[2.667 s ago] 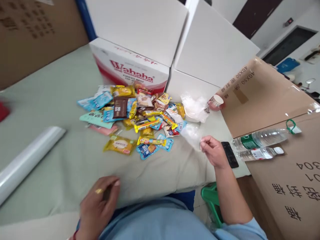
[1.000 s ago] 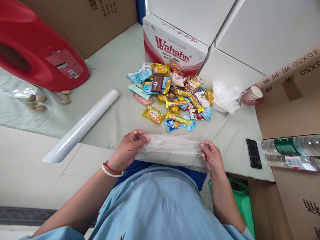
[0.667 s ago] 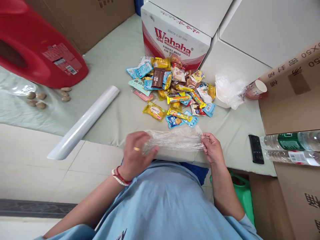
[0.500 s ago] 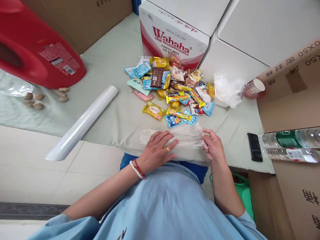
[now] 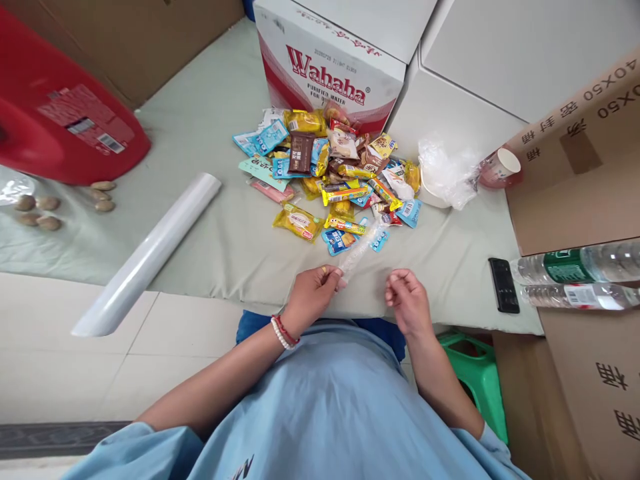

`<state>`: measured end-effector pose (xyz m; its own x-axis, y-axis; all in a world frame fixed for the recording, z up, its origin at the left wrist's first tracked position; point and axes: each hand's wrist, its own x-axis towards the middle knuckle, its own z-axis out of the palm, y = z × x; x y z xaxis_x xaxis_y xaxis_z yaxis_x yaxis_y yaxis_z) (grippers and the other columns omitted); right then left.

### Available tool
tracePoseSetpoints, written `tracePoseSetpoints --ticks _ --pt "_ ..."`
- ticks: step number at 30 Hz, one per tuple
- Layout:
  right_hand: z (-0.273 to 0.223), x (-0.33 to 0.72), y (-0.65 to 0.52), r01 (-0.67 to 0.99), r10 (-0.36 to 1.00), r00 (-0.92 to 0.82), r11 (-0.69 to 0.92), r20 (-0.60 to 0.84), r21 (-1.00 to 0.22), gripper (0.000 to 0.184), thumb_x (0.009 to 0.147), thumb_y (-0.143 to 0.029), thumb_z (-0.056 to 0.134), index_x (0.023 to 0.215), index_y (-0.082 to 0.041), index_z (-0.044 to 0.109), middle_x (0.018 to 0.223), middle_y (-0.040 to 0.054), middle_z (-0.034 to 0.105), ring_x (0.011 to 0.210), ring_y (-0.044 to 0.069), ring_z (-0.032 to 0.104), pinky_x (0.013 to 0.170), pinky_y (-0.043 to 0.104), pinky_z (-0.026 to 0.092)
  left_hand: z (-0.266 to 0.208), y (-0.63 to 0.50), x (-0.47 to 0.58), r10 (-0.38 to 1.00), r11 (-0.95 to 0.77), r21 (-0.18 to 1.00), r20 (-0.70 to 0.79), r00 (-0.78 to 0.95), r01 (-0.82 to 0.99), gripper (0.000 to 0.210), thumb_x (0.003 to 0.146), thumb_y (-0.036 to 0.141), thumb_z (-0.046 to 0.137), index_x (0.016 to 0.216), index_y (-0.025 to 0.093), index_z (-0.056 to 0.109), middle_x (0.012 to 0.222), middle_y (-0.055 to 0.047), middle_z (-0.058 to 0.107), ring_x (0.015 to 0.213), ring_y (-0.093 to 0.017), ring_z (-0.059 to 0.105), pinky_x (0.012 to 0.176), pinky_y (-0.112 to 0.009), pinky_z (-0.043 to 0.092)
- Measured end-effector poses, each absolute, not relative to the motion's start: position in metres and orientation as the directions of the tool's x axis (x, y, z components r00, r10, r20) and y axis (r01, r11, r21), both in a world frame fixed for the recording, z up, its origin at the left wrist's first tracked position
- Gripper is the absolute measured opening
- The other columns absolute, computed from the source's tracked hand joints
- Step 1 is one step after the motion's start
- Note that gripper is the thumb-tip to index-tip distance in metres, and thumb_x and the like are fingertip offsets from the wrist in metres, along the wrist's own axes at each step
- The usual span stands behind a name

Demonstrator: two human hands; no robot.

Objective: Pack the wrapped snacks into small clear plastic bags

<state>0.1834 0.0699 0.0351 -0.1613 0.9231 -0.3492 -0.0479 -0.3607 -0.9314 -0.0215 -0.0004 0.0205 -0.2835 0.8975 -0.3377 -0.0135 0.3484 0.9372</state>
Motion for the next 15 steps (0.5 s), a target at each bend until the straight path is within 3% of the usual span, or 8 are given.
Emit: tracePoseSetpoints --ticks 3,6,10,12,15 --pt "0.031 0.166 0.053 0.077 0.893 -0.322 -0.307 -0.315 -0.949 0.038 0.077 -0.051 0.084 0.097 -0.024 0.069 0.087 0.0004 0.066 0.076 0.015 0.061 0.061 0.025 0.054 0.023 0.002 -0.015 0.878 0.383 0.905 -0.419 -0.233 -0.184 0.033 0.085 0.046 0.063 0.094 0.017 0.076 0.085 -0.007 0.081 0.073 -0.020 0.073 0.072 -0.031 0.058" --pt "0.032 0.150 0.051 0.135 0.877 -0.413 -0.208 -0.246 -0.969 0.046 0.071 -0.045 0.090 0.108 -0.025 0.069 0.108 0.0037 0.070 0.097 0.019 0.062 0.076 0.029 0.056 0.028 0.001 -0.011 0.883 0.373 0.898 -0.421 -0.208 -0.231 0.034 0.082 0.041 0.066 0.103 0.017 0.076 0.090 -0.006 0.081 0.081 -0.021 0.076 0.078 -0.033 0.060" --pt "0.033 0.144 0.061 0.149 0.871 -0.433 -0.183 -0.230 -0.972 0.026 0.080 -0.045 0.082 0.089 -0.023 0.071 0.084 -0.0002 0.069 0.075 0.015 0.058 0.070 0.028 0.049 0.033 -0.002 -0.014 0.877 0.362 0.904 -0.413 -0.245 -0.225 0.036 0.081 0.042 0.069 0.105 0.016 0.075 0.084 -0.005 0.078 0.076 -0.020 0.074 0.074 -0.032 0.059" --pt "0.034 0.146 0.065 0.140 0.889 -0.398 -0.186 -0.228 -0.972 0.027 0.081 -0.046 0.082 0.083 -0.022 0.071 0.075 -0.0021 0.065 0.066 0.013 0.052 0.065 0.027 0.046 0.034 -0.003 -0.017 0.879 0.351 0.914 -0.397 -0.263 -0.205 0.038 0.084 0.045 0.068 0.106 0.015 0.074 0.082 -0.005 0.077 0.074 -0.020 0.073 0.072 -0.032 0.058" --pt "0.038 0.150 0.064 0.064 0.889 -0.389 -0.237 -0.242 -0.970 0.032 0.082 -0.053 0.082 0.089 -0.023 0.071 0.081 -0.0009 0.066 0.070 0.014 0.055 0.064 0.027 0.049 0.036 -0.007 -0.017 0.936 0.241 0.970 -0.227 -0.270 0.019 0.041 0.091 0.045 0.062 0.119 0.016 0.072 0.084 -0.005 0.075 0.077 -0.019 0.071 0.073 -0.032 0.057"
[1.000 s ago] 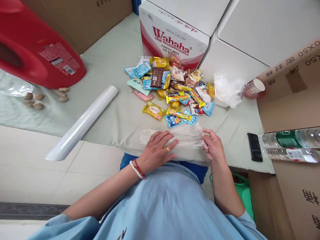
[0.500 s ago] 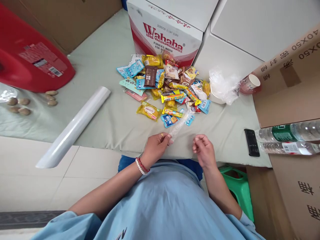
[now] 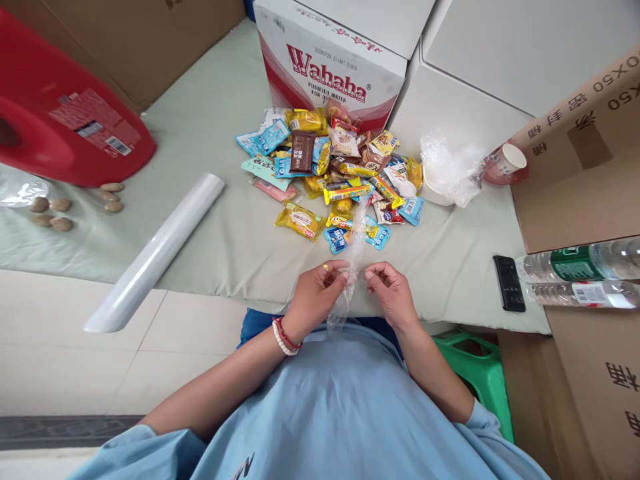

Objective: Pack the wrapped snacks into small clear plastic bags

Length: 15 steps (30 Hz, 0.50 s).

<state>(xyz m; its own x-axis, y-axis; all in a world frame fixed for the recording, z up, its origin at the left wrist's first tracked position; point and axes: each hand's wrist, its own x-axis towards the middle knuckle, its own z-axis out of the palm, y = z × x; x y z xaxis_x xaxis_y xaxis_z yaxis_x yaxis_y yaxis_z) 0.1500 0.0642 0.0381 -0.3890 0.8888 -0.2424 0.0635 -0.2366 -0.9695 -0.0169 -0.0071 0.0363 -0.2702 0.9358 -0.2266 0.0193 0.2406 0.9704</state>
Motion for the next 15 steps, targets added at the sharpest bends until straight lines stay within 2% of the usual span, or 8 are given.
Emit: tracePoseSetpoints --ticks 2,4,5,7,10,13,15 --pt "0.041 0.150 0.060 -0.027 0.862 -0.441 -0.289 -0.248 -0.957 0.040 0.084 -0.059 0.079 0.106 -0.026 0.071 0.100 0.0026 0.071 0.089 0.019 0.064 0.073 0.029 0.055 0.038 -0.011 -0.012 0.978 0.094 0.946 -0.030 -0.207 0.311 0.045 0.095 0.039 0.058 0.134 0.020 0.066 0.096 -0.007 0.074 0.085 -0.021 0.070 0.078 -0.035 0.057" --pt "0.042 0.148 0.055 -0.086 0.837 -0.489 -0.324 -0.243 -0.942 0.050 0.083 -0.059 0.080 0.120 -0.029 0.068 0.119 0.0042 0.072 0.109 0.022 0.066 0.086 0.033 0.057 0.041 -0.015 -0.006 0.992 -0.046 0.814 0.106 -0.069 0.579 0.050 0.095 0.030 0.055 0.144 0.022 0.059 0.114 -0.011 0.071 0.099 -0.025 0.070 0.084 -0.040 0.057" --pt "0.041 0.146 0.053 -0.089 0.835 -0.492 -0.331 -0.247 -0.940 0.051 0.082 -0.058 0.082 0.121 -0.029 0.068 0.123 0.0041 0.072 0.113 0.022 0.066 0.091 0.034 0.056 0.042 -0.017 -0.003 0.992 -0.093 0.738 0.130 -0.005 0.668 0.053 0.094 0.026 0.055 0.147 0.021 0.056 0.121 -0.013 0.069 0.106 -0.028 0.069 0.086 -0.043 0.057" --pt "0.039 0.143 0.053 -0.070 0.845 -0.452 -0.352 -0.285 -0.933 0.045 0.081 -0.057 0.084 0.112 -0.028 0.071 0.117 0.0033 0.075 0.109 0.022 0.068 0.095 0.034 0.055 0.043 -0.021 0.002 0.989 -0.133 0.635 0.130 0.065 0.761 0.061 0.090 0.020 0.055 0.150 0.018 0.050 0.129 -0.017 0.065 0.112 -0.031 0.067 0.089 -0.046 0.057" --pt "0.034 0.141 0.056 -0.068 0.843 -0.388 -0.430 -0.373 -0.900 0.043 0.078 -0.064 0.082 0.094 -0.025 0.074 0.098 0.0029 0.078 0.094 0.023 0.071 0.091 0.036 0.056 0.042 -0.025 0.001 0.989 -0.121 0.657 0.146 0.031 0.744 0.065 0.088 0.018 0.054 0.152 0.016 0.043 0.124 -0.015 0.066 0.102 -0.027 0.068 0.086 -0.042 0.056" --pt "0.034 0.141 0.059 -0.096 0.818 -0.389 -0.492 -0.423 -0.865 0.044 0.070 -0.064 0.088 0.086 -0.024 0.074 0.089 0.0028 0.078 0.089 0.025 0.072 0.088 0.039 0.057 0.038 -0.024 -0.004 0.983 -0.048 0.791 0.146 -0.113 0.610 0.047 0.094 0.022 0.050 0.141 0.020 0.049 0.110 -0.007 0.069 0.077 -0.017 0.065 0.075 -0.034 0.054" --pt "0.035 0.140 0.059 -0.104 0.808 -0.395 -0.512 -0.437 -0.853 0.044 0.068 -0.063 0.089 0.084 -0.024 0.075 0.089 0.0033 0.078 0.089 0.025 0.073 0.087 0.039 0.058 0.035 -0.019 -0.005 0.963 0.035 0.853 0.111 -0.246 0.520 0.034 0.097 0.032 0.055 0.129 0.021 0.054 0.107 -0.005 0.068 0.068 -0.014 0.059 0.069 -0.031 0.051"
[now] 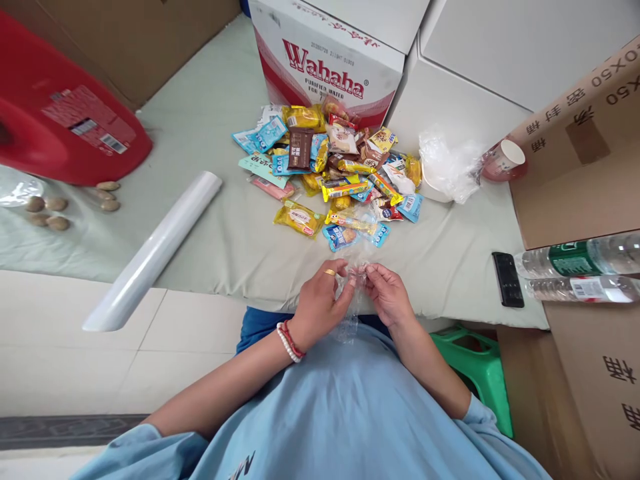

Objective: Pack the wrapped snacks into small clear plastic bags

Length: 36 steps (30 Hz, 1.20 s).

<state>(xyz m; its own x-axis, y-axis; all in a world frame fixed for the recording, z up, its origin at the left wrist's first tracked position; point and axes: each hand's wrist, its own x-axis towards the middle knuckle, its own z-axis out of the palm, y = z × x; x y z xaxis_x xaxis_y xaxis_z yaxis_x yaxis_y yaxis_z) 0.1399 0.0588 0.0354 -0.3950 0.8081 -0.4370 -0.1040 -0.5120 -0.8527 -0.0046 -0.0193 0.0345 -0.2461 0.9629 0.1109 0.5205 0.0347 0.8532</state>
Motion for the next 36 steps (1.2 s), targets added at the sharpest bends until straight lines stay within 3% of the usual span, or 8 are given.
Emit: tracePoseSetpoints --ticks 4,10,14,18,22,28,32,36 --pt "0.039 0.139 0.058 -0.074 0.808 -0.407 -0.494 -0.426 -0.866 0.041 0.069 -0.060 0.089 0.084 -0.024 0.077 0.088 0.0033 0.078 0.086 0.022 0.071 0.086 0.036 0.056 0.028 -0.007 -0.004 0.942 0.145 0.910 -0.006 -0.336 0.388 0.031 0.087 0.044 0.070 0.106 0.020 0.062 0.101 -0.003 0.069 0.067 -0.013 0.057 0.065 -0.030 0.047" --pt "0.035 0.148 0.068 -0.024 0.878 -0.255 -0.425 -0.406 -0.905 0.043 0.060 -0.057 0.093 0.077 -0.023 0.072 0.076 -0.0009 0.071 0.068 0.015 0.059 0.070 0.031 0.053 0.025 -0.001 -0.016 0.917 0.265 0.961 -0.225 -0.329 0.082 0.026 0.089 0.046 0.063 0.087 0.020 0.066 0.072 0.001 0.064 0.064 -0.015 0.056 0.062 -0.028 0.045" --pt "0.032 0.151 0.072 0.001 0.893 -0.219 -0.403 -0.394 -0.915 0.044 0.062 -0.057 0.090 0.075 -0.023 0.067 0.067 -0.0026 0.063 0.062 0.014 0.053 0.061 0.028 0.047 0.036 -0.010 -0.017 0.932 0.147 0.936 -0.023 -0.361 0.320 0.033 0.090 0.053 0.065 0.095 0.021 0.063 0.088 -0.002 0.065 0.073 -0.016 0.057 0.070 -0.031 0.049" --pt "0.033 0.145 0.071 -0.026 0.895 -0.199 -0.412 -0.399 -0.911 0.043 0.061 -0.054 0.092 0.075 -0.023 0.066 0.068 -0.0036 0.061 0.064 0.013 0.053 0.063 0.028 0.050 0.046 -0.022 -0.001 0.975 -0.024 0.782 0.156 -0.158 0.623 0.055 0.081 0.064 0.076 0.111 0.019 0.062 0.108 -0.011 0.066 0.098 -0.027 0.063 0.083 -0.040 0.052" --pt "0.036 0.143 0.070 -0.032 0.894 -0.210 -0.411 -0.396 -0.911 0.046 0.062 -0.056 0.092 0.079 -0.023 0.065 0.071 -0.0033 0.062 0.066 0.014 0.055 0.064 0.028 0.052 0.040 -0.023 0.009 0.996 0.009 0.710 0.057 -0.070 0.704 0.021 0.092 0.038 0.070 0.102 0.019 0.068 0.100 -0.009 0.068 0.094 -0.026 0.065 0.081 -0.038 0.051" --pt "0.037 0.151 0.065 0.035 0.851 -0.368 -0.390 -0.374 -0.920 0.064 0.063 -0.049 0.094 0.115 -0.027 0.063 0.090 -0.0005 0.071 0.085 0.018 0.067 0.081 0.033 0.056 0.032 -0.019 0.000 0.987 0.091 0.873 -0.015 -0.160 0.479 0.020 0.099 0.028 0.057 0.093 0.020 0.074 0.083 -0.004 0.067 0.075 -0.018 0.063 0.070 -0.030 0.045" --pt "0.030 0.156 0.063 0.069 0.854 -0.360 -0.376 -0.375 -0.924 0.043 0.068 -0.051 0.090 0.095 -0.023 0.071 0.079 -0.0019 0.067 0.069 0.014 0.060 0.072 0.030 0.053 0.033 -0.017 -0.003 0.987 0.097 0.940 -0.048 -0.156 0.326 0.023 0.097 0.033 0.058 0.091 0.021 0.077 0.081 -0.003 0.068 0.075 -0.017 0.063 0.071 -0.029 0.045" --pt "0.029 0.166 0.066 0.063 0.862 -0.320 -0.395 -0.393 -0.917 0.041 0.067 -0.050 0.090 0.091 -0.023 0.072 0.073 -0.0032 0.063 0.065 0.013 0.057 0.067 0.029 0.051 0.032 -0.018 -0.013 0.939 0.230 0.967 -0.190 -0.288 0.112 0.029 0.091 0.045 0.062 0.085 0.020 0.074 0.074 -0.001 0.065 0.066 -0.015 0.057 0.063 -0.027 0.044"
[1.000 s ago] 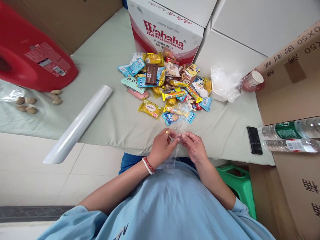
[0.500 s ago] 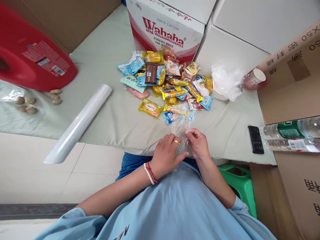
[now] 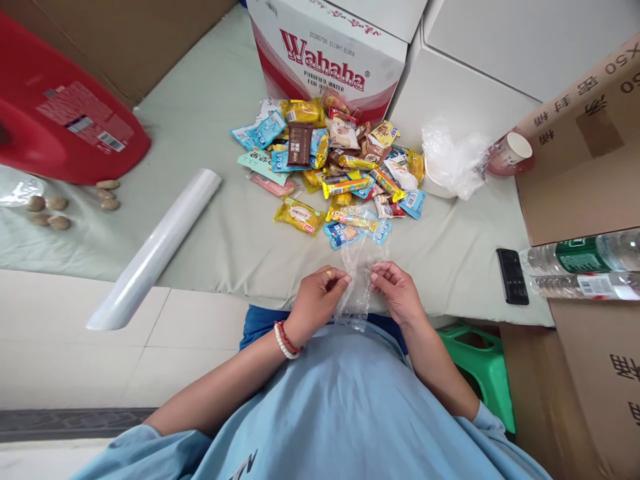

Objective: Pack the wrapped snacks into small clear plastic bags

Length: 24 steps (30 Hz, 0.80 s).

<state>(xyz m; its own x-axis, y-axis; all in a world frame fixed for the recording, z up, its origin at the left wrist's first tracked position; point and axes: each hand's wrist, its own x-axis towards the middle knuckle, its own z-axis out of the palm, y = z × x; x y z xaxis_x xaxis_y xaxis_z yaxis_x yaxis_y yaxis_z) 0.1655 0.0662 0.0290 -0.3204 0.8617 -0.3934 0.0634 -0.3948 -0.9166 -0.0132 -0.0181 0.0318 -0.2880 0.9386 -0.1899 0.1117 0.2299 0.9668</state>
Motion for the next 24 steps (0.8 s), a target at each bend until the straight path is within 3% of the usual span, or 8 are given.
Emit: tracePoseSetpoints --ticks 4,9,11,14,16,18,21,24 --pt "0.030 0.183 0.072 0.077 0.862 -0.285 -0.416 -0.420 -0.906 0.042 0.065 -0.051 0.091 0.090 -0.023 0.072 0.072 -0.0035 0.061 0.063 0.013 0.054 0.062 0.028 0.050 0.031 -0.033 -0.042 0.852 0.363 0.932 -0.332 -0.405 -0.002 0.039 0.084 0.057 0.066 0.084 0.018 0.070 0.061 0.003 0.057 0.058 -0.014 0.050 0.056 -0.026 0.039" --pt "0.026 0.205 0.074 0.163 0.857 -0.298 -0.389 -0.421 -0.907 0.041 0.067 -0.052 0.091 0.086 -0.021 0.071 0.072 -0.0032 0.061 0.062 0.011 0.051 0.057 0.026 0.047 0.029 -0.076 -0.085 0.764 0.525 0.834 -0.372 -0.527 0.171 0.045 0.082 0.059 0.065 0.098 0.017 0.072 0.075 -0.001 0.065 0.067 -0.018 0.059 0.062 -0.030 0.046" --pt "0.027 0.211 0.074 0.226 0.836 -0.347 -0.366 -0.425 -0.903 0.042 0.070 -0.054 0.089 0.091 -0.021 0.072 0.072 -0.0028 0.061 0.063 0.012 0.052 0.057 0.026 0.048 0.036 -0.091 -0.094 0.722 0.543 0.785 -0.255 -0.643 0.297 0.044 0.082 0.053 0.067 0.108 0.018 0.072 0.086 -0.003 0.066 0.073 -0.019 0.062 0.066 -0.032 0.049" --pt "0.032 0.214 0.081 0.290 0.837 -0.329 -0.351 -0.437 -0.890 0.054 0.074 -0.062 0.084 0.108 -0.022 0.071 0.083 0.0011 0.068 0.074 0.017 0.061 0.061 0.029 0.052 0.057 -0.098 -0.087 0.665 0.461 0.732 0.088 -0.741 0.501 0.025 0.090 0.039 0.063 0.106 0.023 0.072 0.091 -0.003 0.064 0.069 -0.017 0.059 0.069 -0.034 0.051" --pt "0.035 0.211 0.090 0.295 0.871 -0.256 -0.343 -0.420 -0.892 0.061 0.075 -0.067 0.080 0.116 -0.023 0.068 0.090 0.0039 0.072 0.081 0.020 0.065 0.062 0.030 0.054 0.070 -0.088 -0.070 0.730 0.259 0.722 0.287 -0.620 0.641 0.015 0.095 0.030 0.059 0.101 0.025 0.071 0.093 -0.004 0.067 0.074 -0.018 0.062 0.074 -0.035 0.054" --pt "0.035 0.206 0.100 0.300 0.898 -0.216 -0.313 -0.384 -0.901 0.062 0.074 -0.066 0.081 0.117 -0.023 0.066 0.086 0.0027 0.071 0.079 0.020 0.065 0.061 0.030 0.053 0.074 -0.067 -0.049 0.847 0.009 0.696 0.376 -0.375 0.718 0.017 0.097 0.025 0.056 0.104 0.026 0.071 0.098 -0.006 0.073 0.088 -0.021 0.068 0.083 -0.036 0.056" --pt "0.029 0.201 0.110 0.322 0.926 -0.215 -0.231 -0.309 -0.918 0.051 0.069 -0.058 0.085 0.101 -0.022 0.070 0.071 -0.0014 0.064 0.064 0.016 0.055 0.057 0.029 0.047 0.056 -0.030 -0.031 0.944 -0.128 0.599 0.317 -0.087 0.790 0.028 0.100 0.028 0.051 0.119 0.023 0.072 0.121 -0.012 0.076 0.119 -0.028 0.068 0.102 -0.046 0.053" --pt "0.020 0.215 0.108 0.339 0.948 -0.176 -0.194 -0.264 -0.921 0.041 0.069 -0.056 0.083 0.087 -0.020 0.072 0.070 -0.0004 0.064 0.061 0.014 0.050 0.055 0.028 0.043 0.021 -0.010 -0.035 0.980 -0.050 0.466 0.195 -0.047 0.883 0.044 0.103 0.033 0.048 0.143 0.019 0.061 0.157 -0.018 0.055 0.147 -0.036 0.049 0.121 -0.062 0.034"
